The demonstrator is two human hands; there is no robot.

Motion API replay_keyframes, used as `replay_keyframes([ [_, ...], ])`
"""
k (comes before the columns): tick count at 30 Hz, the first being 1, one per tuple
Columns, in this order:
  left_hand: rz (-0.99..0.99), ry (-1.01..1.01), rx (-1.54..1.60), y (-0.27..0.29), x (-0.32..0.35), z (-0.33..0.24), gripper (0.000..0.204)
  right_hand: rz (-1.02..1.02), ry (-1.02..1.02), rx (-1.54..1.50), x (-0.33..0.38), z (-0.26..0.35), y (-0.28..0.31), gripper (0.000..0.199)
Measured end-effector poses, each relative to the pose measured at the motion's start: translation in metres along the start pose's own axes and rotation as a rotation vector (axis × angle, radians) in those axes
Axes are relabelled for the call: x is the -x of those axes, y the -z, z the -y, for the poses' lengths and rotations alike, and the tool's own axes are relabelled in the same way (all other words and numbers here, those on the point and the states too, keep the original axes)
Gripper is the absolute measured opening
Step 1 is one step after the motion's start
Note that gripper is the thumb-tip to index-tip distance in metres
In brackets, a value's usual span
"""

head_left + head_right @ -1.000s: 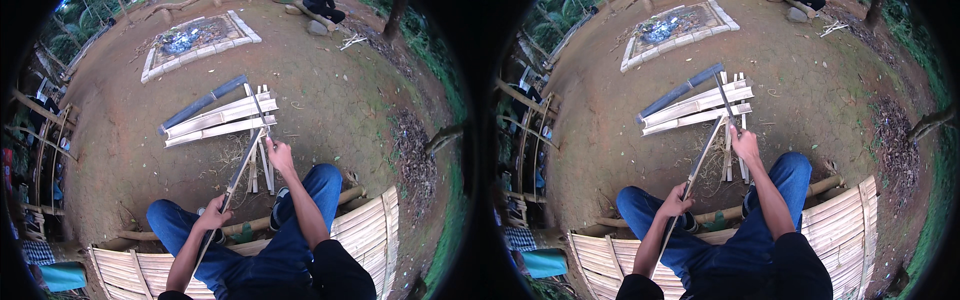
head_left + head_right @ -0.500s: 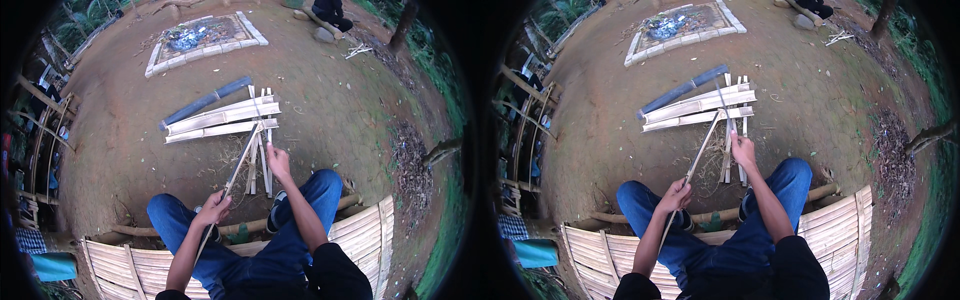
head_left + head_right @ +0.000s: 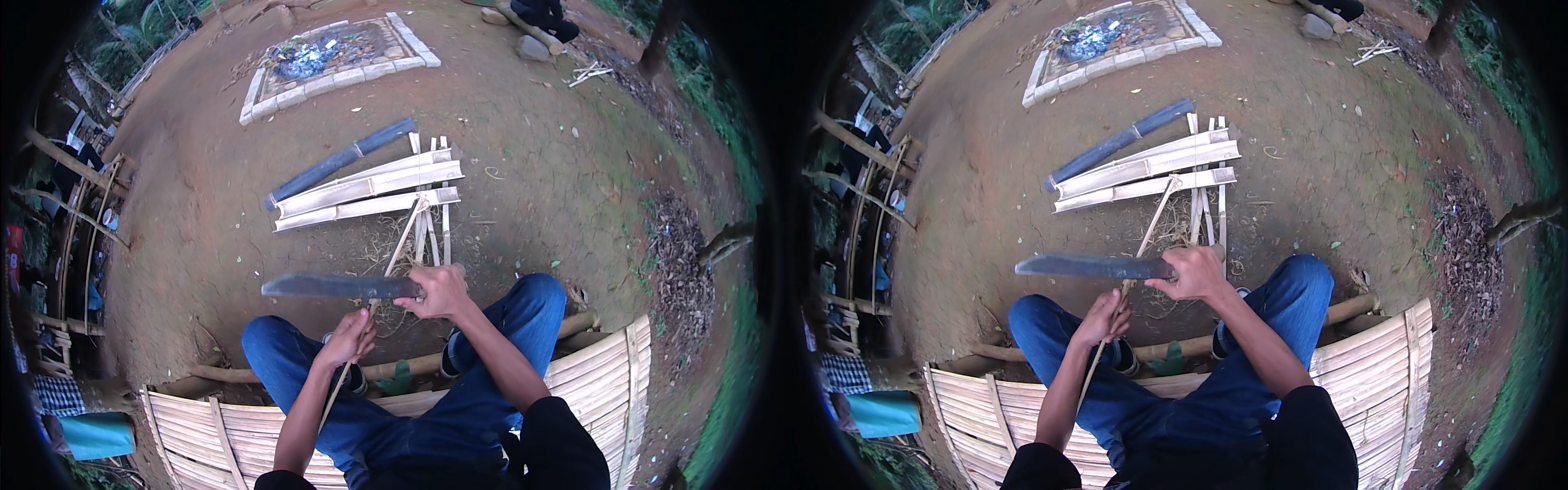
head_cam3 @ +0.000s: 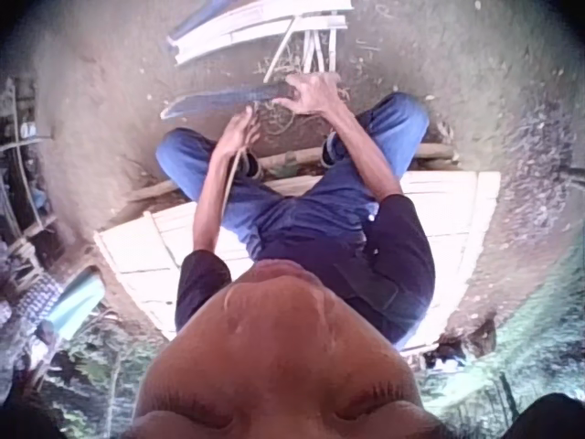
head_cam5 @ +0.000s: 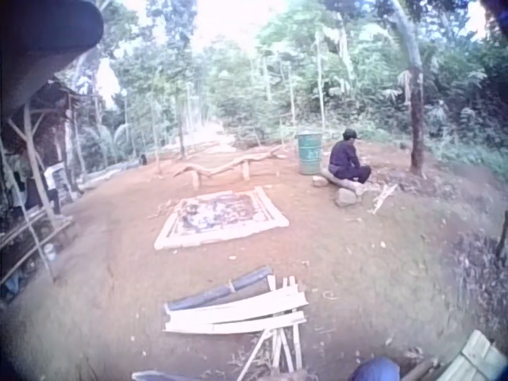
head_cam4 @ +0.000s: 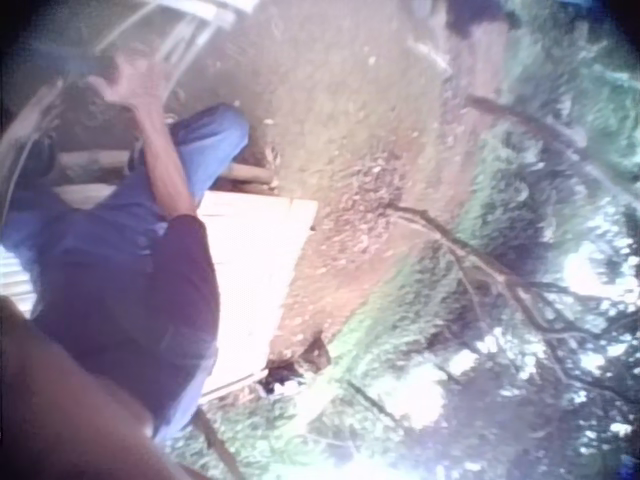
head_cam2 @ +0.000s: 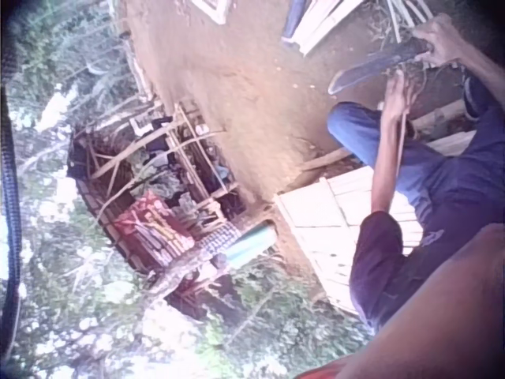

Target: The person shaves thin strips from a long bamboo stick using a machete while sitting on a bamboo platform. The person repeatedly runs the blade along the stick to smooth the surface, causing bamboo shavings to fall to the ground.

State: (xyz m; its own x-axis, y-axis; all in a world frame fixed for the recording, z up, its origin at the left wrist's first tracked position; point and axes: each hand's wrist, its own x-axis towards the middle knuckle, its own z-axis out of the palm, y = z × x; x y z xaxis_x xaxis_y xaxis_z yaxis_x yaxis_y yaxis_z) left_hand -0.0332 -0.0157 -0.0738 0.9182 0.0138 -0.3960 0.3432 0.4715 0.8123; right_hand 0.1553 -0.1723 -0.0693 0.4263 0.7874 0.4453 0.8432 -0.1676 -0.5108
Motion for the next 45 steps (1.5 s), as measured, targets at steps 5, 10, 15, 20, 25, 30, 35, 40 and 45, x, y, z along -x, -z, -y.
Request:
replay_keyframes([
  [5, -0.028, 0.025, -0.109, -0.001, 0.008, 0.002, 0.043, -0.029, -0.137, 0.075, -0.001, -0.016, -0.004, 0.052],
  [10, 0.021, 0.001, -0.143, -0.007, 0.010, 0.002, 0.043, -0.170, -0.361, -0.001, -0.001, -0.036, -0.003, 0.044],
  [15, 0.047, 0.018, -0.194, -0.009, 0.007, 0.005, 0.042, 0.020, 0.094, 0.087, 0.001, -0.009, 0.008, 0.054],
  [20, -0.028, -0.001, -0.352, 0.003, 0.011, 0.013, 0.039, -0.004, -0.001, 0.168, 0.001, -0.033, 0.001, 0.060],
  [25, -0.086, -0.045, -0.438, 0.001, -0.004, 0.003, 0.036, -0.025, -0.644, -0.095, -0.004, -0.045, -0.005, 0.058],
  [30, -0.048, 0.008, -0.349, 0.000, -0.005, 0.009, 0.035, 0.134, -0.217, -0.047, 0.004, -0.024, 0.002, 0.057],
  [35, -0.012, 0.009, -0.299, -0.006, 0.005, 0.009, 0.032, 0.033, 0.058, 0.150, 0.007, -0.033, 0.003, 0.059],
  [40, -0.107, -0.034, -0.341, 0.001, -0.008, 0.006, 0.031, -0.006, -0.716, 0.009, -0.004, -0.047, -0.001, 0.064],
  [45, -0.059, -0.034, -0.244, 0.002, -0.008, 0.008, 0.035, 0.206, -0.325, 0.072, 0.005, -0.021, 0.007, 0.066],
])
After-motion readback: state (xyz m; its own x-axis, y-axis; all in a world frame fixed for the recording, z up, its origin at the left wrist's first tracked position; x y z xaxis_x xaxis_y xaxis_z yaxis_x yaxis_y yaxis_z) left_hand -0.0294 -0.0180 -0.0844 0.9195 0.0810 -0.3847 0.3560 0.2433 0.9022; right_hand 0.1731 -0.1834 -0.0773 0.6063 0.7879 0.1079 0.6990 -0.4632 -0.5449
